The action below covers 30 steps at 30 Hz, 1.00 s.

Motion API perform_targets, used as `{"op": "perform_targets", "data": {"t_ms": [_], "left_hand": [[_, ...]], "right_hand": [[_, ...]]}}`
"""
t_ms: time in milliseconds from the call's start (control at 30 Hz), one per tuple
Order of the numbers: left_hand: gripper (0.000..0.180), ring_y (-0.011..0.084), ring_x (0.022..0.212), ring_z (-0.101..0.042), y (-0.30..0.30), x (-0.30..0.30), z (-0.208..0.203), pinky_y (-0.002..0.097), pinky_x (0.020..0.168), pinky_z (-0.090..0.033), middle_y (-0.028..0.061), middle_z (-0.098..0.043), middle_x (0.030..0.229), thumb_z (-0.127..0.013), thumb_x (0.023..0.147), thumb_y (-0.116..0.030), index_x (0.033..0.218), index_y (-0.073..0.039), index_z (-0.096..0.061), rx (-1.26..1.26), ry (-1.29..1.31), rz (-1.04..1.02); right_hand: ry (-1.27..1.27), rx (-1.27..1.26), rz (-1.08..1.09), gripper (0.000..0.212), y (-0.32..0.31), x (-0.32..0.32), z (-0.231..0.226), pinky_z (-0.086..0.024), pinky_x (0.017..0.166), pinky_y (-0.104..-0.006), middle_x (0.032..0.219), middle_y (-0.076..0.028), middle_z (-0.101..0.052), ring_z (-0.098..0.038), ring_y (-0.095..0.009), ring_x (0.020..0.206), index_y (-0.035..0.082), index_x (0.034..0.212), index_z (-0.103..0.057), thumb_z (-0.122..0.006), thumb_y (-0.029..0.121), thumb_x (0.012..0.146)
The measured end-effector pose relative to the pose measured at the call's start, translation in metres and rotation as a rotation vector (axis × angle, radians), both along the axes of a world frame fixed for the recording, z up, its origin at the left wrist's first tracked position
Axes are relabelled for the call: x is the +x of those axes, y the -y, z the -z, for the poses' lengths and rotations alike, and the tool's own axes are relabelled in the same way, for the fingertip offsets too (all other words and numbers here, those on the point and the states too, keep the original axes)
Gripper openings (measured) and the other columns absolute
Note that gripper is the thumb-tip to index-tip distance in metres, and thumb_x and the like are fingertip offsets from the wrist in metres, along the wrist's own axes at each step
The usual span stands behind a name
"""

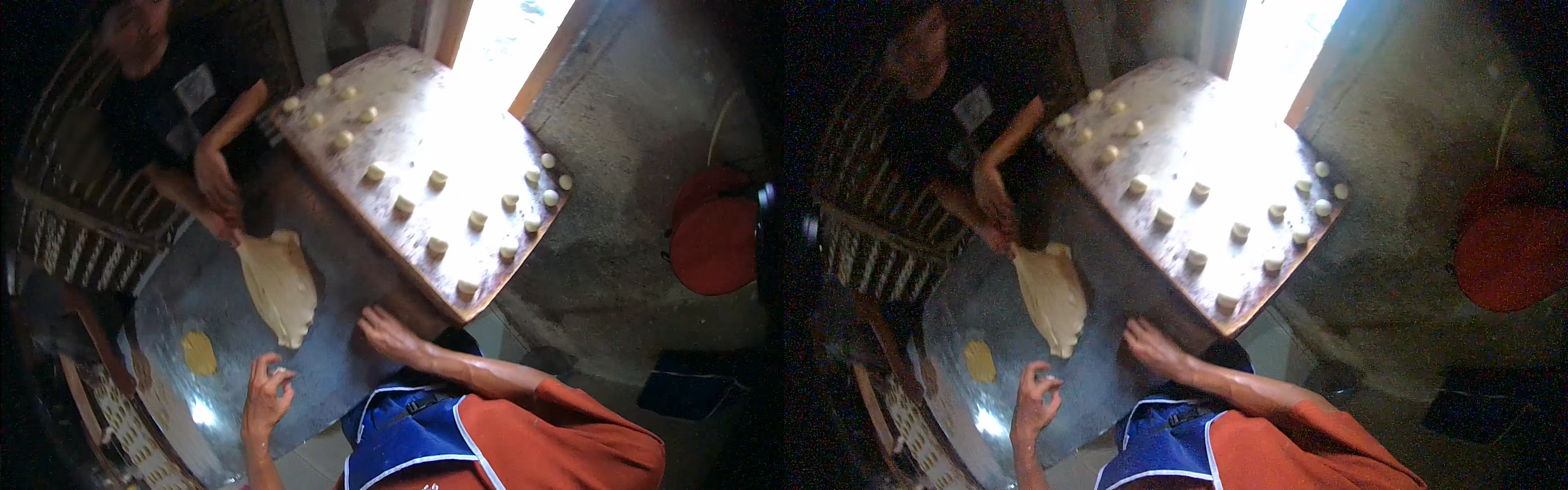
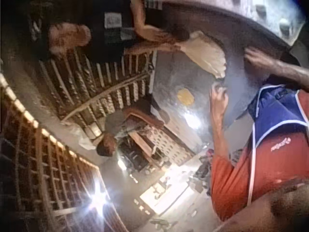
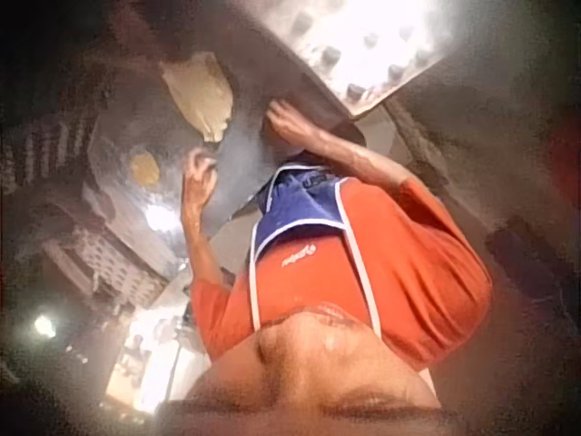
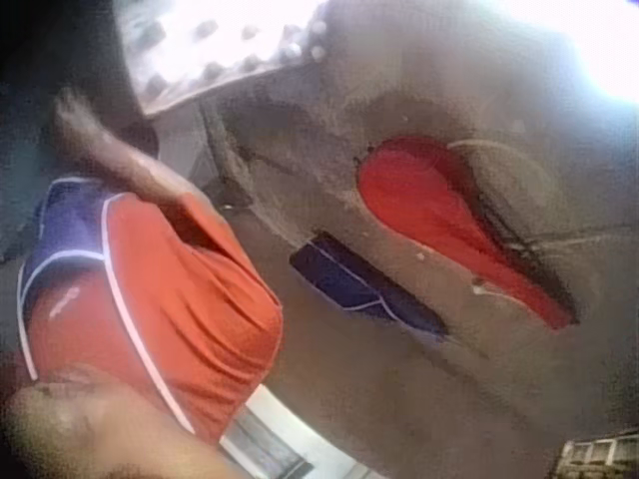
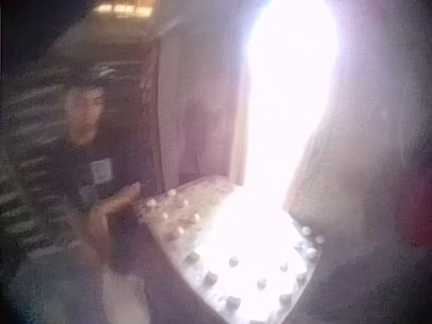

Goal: The person shapes dough into small balls and places them on a wooden board. They also form some dough into ring shapes and place them on the board. The person works alongside another individual who is also shaping dough.

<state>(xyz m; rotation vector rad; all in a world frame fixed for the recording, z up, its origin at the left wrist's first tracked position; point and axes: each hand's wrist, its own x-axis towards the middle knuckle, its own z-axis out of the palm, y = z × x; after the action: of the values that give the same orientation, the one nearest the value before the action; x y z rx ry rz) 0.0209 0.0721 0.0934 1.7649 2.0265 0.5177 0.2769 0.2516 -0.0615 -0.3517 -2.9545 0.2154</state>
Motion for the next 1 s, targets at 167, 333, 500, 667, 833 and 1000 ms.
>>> {"op": "perform_targets", "data": {"t_ms": [167,333,500,667,833,1000], "left_hand": [[0.058,0.0334,0.106,-0.062,-0.217,0.090,-0.069,0.0420,0.091,-0.053,0.0137,-0.061,0.114,-0.074,0.073,0.009,0.128,-0.010,-0.068,0.586,0.147,0.128],[0.082,0.0290,0.101,-0.068,-0.411,0.188,-0.050,0.0409,0.091,-0.055,0.0142,-0.066,0.110,-0.069,0.078,0.006,0.153,-0.011,-0.040,0.668,0.524,0.265],[0.099,0.0388,0.116,-0.063,-0.488,0.248,0.011,0.0514,0.103,-0.047,0.0216,-0.065,0.122,-0.073,0.075,-0.005,0.157,-0.006,-0.017,0.289,0.263,0.316],[0.106,0.0403,0.146,-0.035,-0.357,0.210,-0.027,0.0557,0.120,-0.026,0.0244,-0.032,0.161,-0.078,0.077,-0.010,0.161,-0.005,-0.014,0.534,0.130,0.169],[0.043,0.0307,0.113,-0.062,-0.158,0.164,0.023,0.0411,0.102,-0.048,0.0162,-0.063,0.120,-0.067,0.083,0.002,0.125,-0.002,-0.056,0.494,0.306,-0.340],[0.052,0.0305,0.118,-0.058,-0.026,0.038,0.099,0.0428,0.097,-0.050,0.0149,-0.060,0.122,-0.071,0.081,0.002,0.131,-0.005,-0.057,0.350,0.168,-0.847]], "right_hand": [[-0.304,-0.567,0.118,0.018,-0.047,0.045,-0.113,-0.050,0.082,-0.0412,0.099,-0.016,-0.051,-0.056,-0.031,0.094,-0.002,0.101,-0.058,-0.064,0.007,0.086],[-1.078,-0.063,0.308,0.077,-0.203,0.127,-0.266,-0.057,0.074,-0.0296,0.105,-0.013,-0.070,-0.070,-0.017,0.083,0.003,0.142,-0.040,-0.086,0.004,0.081],[-0.867,0.167,0.804,0.118,-0.336,0.174,-0.203,-0.052,0.083,-0.0417,0.111,-0.017,-0.071,-0.069,-0.028,0.097,0.003,0.156,-0.022,-0.096,0.021,0.067],[-0.808,0.209,0.879,0.069,-0.302,0.159,-0.184,-0.045,0.101,-0.0484,0.139,-0.023,-0.056,-0.058,-0.037,0.121,0.008,0.119,-0.057,-0.097,0.025,0.066],[-1.006,-0.364,0.822,0.057,-0.140,0.136,-0.205,-0.047,0.094,-0.0397,0.124,-0.013,-0.058,-0.058,-0.022,0.103,0.001,0.135,-0.052,-0.079,0.015,0.087],[-0.652,-0.994,0.504,0.066,-0.032,0.066,-0.171,-0.050,0.089,-0.0347,0.104,-0.010,-0.066,-0.063,-0.018,0.092,0.002,0.136,-0.051,-0.085,0.009,0.080]]}}
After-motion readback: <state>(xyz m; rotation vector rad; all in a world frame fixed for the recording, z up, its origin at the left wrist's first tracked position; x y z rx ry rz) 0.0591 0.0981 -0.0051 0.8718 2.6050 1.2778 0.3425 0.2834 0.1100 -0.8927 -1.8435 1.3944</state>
